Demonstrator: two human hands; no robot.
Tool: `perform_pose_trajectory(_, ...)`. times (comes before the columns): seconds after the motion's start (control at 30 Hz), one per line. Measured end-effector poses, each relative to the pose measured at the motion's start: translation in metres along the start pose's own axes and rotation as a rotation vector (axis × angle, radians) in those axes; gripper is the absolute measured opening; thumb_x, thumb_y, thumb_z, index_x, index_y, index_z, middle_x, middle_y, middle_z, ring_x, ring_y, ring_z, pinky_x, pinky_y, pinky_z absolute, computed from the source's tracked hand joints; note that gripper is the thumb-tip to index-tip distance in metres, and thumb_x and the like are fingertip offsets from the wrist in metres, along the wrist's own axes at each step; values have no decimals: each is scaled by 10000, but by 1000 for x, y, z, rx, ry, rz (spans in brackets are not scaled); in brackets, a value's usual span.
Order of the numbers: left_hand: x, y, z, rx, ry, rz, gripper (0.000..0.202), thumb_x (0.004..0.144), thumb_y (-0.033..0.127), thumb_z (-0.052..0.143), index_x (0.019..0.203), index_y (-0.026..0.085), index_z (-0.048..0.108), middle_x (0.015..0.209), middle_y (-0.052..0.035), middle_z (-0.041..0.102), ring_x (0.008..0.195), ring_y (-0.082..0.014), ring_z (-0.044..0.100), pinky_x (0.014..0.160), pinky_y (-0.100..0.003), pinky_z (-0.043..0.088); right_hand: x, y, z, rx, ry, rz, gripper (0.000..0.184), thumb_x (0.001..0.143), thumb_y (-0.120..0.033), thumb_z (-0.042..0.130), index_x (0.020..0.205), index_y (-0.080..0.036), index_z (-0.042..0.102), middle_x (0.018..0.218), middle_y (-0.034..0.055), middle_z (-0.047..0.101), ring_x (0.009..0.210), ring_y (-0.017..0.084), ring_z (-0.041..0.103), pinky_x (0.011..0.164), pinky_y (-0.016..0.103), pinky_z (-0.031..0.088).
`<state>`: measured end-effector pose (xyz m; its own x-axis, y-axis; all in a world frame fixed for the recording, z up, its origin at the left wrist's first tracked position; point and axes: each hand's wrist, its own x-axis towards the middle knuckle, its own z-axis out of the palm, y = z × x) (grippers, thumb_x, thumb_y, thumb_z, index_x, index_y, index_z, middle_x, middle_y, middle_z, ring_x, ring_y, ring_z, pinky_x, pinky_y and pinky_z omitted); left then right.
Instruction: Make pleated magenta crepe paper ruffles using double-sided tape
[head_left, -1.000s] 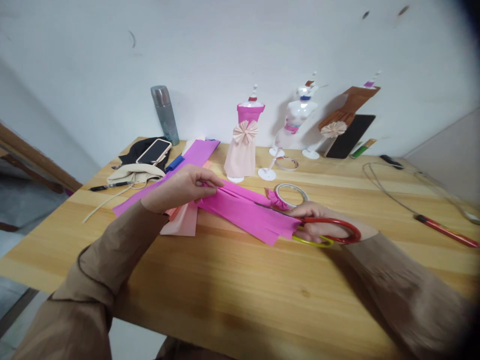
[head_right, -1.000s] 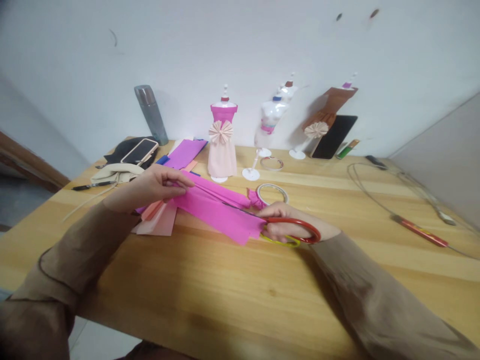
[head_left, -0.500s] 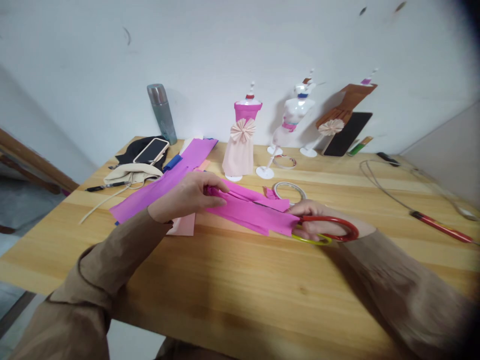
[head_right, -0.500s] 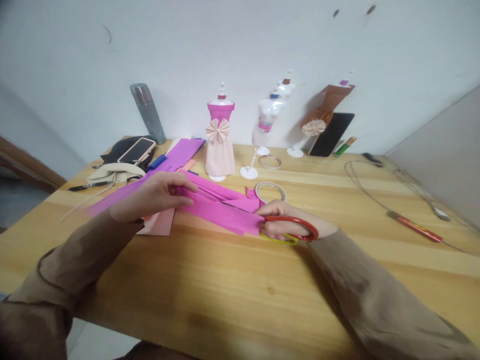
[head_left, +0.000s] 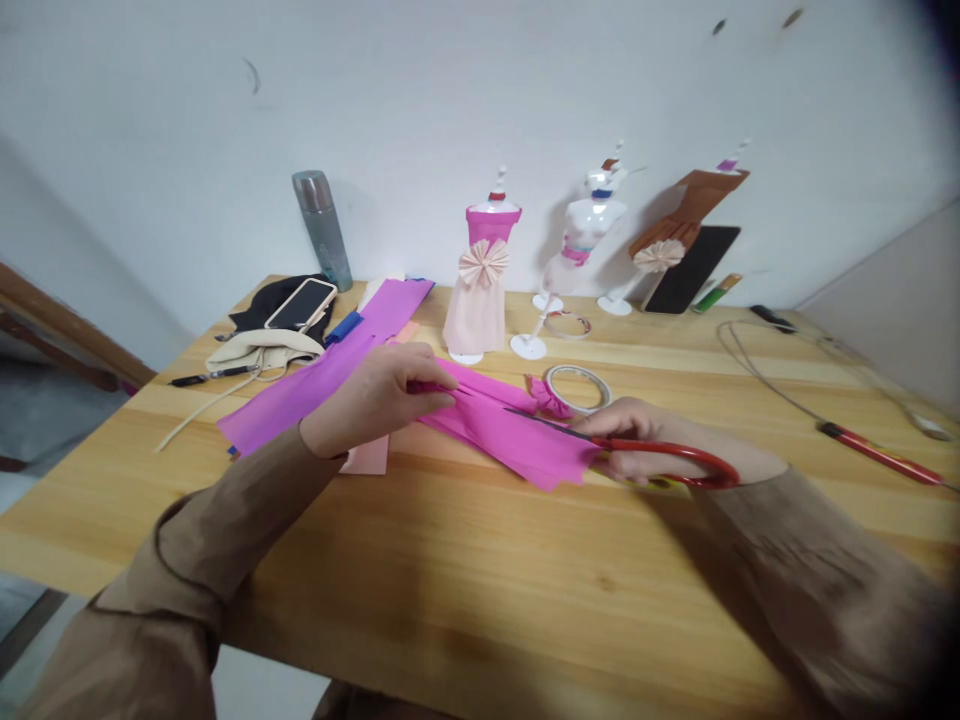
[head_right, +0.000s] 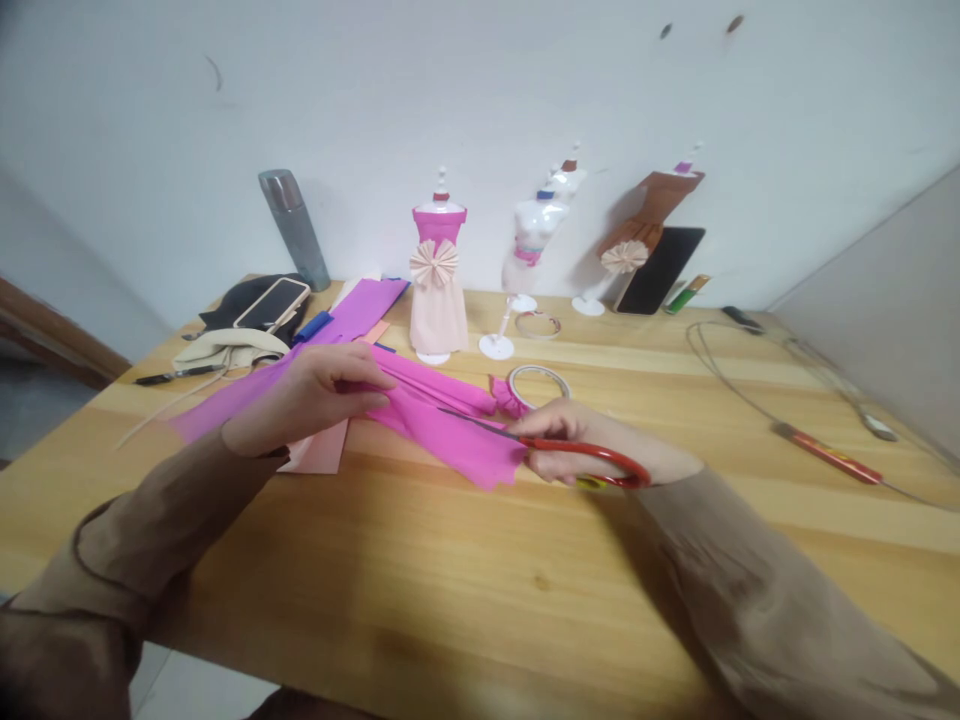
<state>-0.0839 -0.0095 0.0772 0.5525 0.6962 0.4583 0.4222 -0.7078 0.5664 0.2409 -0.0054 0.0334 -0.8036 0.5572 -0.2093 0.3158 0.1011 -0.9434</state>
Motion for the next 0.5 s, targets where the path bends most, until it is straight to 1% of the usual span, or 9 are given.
perform_pose_trajectory(0.07,0,1,0,14,9,15,97,814,157,637,810,141,733,683,-30,614,633,-110,543,590,-237,430,-2,-2,0,-10,0,-7,427,845,-457,619,1060,-94,687,577,-35,449,458,46,328,391,192,234)
perform_pose_trajectory(0.13,0,2,0,18,14,25,106,822,168,634,806,142,736,676,-32,614,626,-111,539,582,-240,429,-3,-3,1,-23,9,-4,440,834,-464,631,1075,-100,691,592,-26,472,468,51,350,408,195,263)
perform_pose_trajectory(0.23,-1,5,-1,15,14,39,117,829,178,635,788,137,736,672,-36,616,622,-112,537,573,-244,423,-6,-4,1,-40,30,4,459,813,-497,643,1041,-104,707,598,-13,499,492,72,403,434,209,313)
perform_pose_trajectory(0.33,-1,10,-4,21,4,44,122,832,165,631,784,127,737,649,-30,596,603,-108,519,553,-244,403,-7,-7,1,-55,36,-8,440,804,-510,649,1007,-128,725,604,-2,536,504,92,440,439,214,339)
perform_pose_trajectory(0.4,-1,14,-6,26,-10,36,126,835,160,624,787,129,737,646,-27,591,606,-109,517,562,-245,407,-8,-10,1,-68,44,-22,408,808,-499,652,997,-147,735,642,16,587,534,111,484,451,217,365)
perform_pose_trajectory(0.5,-1,17,-7,22,-36,16,135,840,163,615,788,130,735,683,-42,619,638,-119,548,596,-252,436,-10,-17,1,-93,57,-31,365,817,-460,658,1000,-156,742,732,49,657,631,156,565,496,222,414)
